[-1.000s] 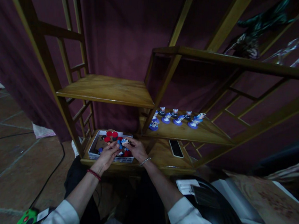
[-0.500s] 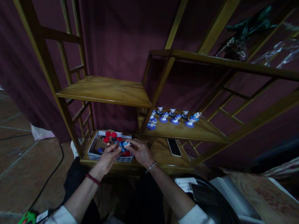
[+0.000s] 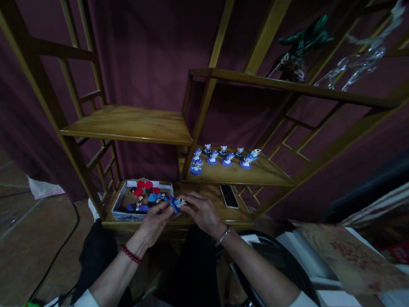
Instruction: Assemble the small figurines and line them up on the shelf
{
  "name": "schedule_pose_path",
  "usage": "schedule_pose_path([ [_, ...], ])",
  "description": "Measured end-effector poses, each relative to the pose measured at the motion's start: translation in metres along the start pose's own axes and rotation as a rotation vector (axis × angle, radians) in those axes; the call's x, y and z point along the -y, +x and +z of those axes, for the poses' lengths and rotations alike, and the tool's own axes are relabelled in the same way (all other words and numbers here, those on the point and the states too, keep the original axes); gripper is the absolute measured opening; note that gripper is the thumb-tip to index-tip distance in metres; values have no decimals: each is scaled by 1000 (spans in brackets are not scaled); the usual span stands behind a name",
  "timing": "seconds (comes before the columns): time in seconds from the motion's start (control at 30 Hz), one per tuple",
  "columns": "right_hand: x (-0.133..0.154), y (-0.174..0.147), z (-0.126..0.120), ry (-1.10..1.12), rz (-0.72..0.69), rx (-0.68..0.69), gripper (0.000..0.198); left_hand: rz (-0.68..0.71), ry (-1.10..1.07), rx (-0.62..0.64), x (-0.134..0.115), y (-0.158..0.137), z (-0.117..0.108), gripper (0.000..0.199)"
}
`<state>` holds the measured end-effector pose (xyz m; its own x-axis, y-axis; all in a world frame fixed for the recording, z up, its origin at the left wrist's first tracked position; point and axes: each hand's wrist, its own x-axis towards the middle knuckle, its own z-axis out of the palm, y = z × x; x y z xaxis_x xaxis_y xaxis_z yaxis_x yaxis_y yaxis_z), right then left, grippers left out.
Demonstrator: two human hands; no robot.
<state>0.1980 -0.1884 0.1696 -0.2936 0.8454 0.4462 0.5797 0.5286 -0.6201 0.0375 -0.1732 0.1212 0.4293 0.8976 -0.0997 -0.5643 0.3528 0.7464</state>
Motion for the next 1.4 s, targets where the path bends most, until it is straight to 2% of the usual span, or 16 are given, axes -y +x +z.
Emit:
schedule_pose_path([
  [0.3, 4, -12, -24, -110, -90, 50, 24, -10, -7, 81, 9, 0, 18, 28],
  [0.47, 0, -21, -28, -118, -53, 6, 23, -14, 7, 102, 16, -1, 24, 32],
  [0.93, 1, -30, -20, -101, 142, -137, 22, 3, 36, 38, 21, -1, 31, 37],
  [1.27, 4, -33, -20, -111, 209, -151, 20, -9, 65, 31, 23, 0, 33, 39],
  [1.4, 1, -34, -19, -104, 193, -142, 21, -15, 46, 45, 23, -1, 32, 38],
])
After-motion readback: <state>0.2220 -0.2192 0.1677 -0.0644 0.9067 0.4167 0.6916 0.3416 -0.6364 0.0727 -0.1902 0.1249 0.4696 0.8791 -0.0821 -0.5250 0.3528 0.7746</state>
